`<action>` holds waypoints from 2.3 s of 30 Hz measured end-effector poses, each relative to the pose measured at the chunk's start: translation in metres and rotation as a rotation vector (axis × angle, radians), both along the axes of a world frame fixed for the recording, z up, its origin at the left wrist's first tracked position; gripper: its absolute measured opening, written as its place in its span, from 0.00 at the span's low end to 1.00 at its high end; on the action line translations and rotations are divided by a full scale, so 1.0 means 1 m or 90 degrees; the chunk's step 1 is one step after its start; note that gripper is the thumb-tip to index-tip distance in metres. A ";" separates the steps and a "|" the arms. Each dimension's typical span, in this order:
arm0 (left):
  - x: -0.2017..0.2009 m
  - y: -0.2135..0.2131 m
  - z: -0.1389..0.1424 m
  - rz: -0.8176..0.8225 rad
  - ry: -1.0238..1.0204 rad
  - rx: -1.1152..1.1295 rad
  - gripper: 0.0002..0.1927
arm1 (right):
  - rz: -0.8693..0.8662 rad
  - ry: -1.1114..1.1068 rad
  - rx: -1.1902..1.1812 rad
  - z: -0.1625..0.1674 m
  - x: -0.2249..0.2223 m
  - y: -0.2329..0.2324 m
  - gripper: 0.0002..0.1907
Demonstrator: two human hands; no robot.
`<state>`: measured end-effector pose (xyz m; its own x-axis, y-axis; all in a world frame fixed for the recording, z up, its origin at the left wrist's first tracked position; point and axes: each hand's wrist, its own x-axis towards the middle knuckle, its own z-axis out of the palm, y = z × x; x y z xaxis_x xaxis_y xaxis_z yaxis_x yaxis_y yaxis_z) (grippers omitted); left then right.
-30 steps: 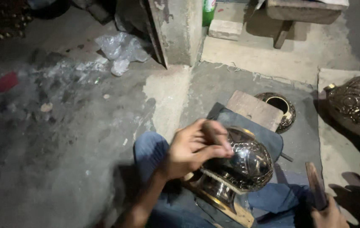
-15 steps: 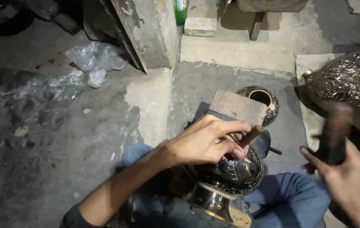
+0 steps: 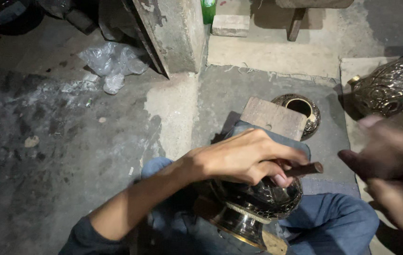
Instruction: The person sits cross-legged and uses a small chisel and a wooden mallet to engrave a decorative pattern on a polished metal vessel. They repeatedly tap the chisel along the surface, rotating the vessel to access different areas.
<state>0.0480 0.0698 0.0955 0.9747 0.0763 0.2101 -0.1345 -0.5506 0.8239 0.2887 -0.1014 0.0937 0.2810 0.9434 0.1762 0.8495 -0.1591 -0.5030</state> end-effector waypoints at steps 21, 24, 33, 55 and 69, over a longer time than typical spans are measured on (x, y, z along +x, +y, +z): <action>0.010 0.008 -0.004 -0.132 0.048 -0.039 0.24 | -0.166 0.099 0.009 -0.057 0.003 -0.033 0.20; 0.005 0.007 -0.005 -0.092 0.106 -0.043 0.31 | -0.133 0.097 -0.017 -0.060 0.014 -0.026 0.22; -0.021 -0.013 -0.023 0.092 -0.115 -0.042 0.13 | 0.124 0.018 -0.041 -0.039 0.054 0.021 0.30; -0.035 -0.092 -0.012 0.636 -0.110 -0.165 0.07 | 0.399 -0.256 -0.237 0.106 -0.066 0.132 0.46; -0.034 -0.099 -0.040 0.622 -0.165 -0.224 0.07 | 0.418 -0.583 -0.446 0.107 -0.084 0.122 0.41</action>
<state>0.0139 -0.0292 0.0558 0.3875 0.8962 0.2160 0.0417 -0.2511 0.9671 0.2048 0.0203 0.2009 -0.2182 0.8256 -0.5203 0.8538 0.4197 0.3079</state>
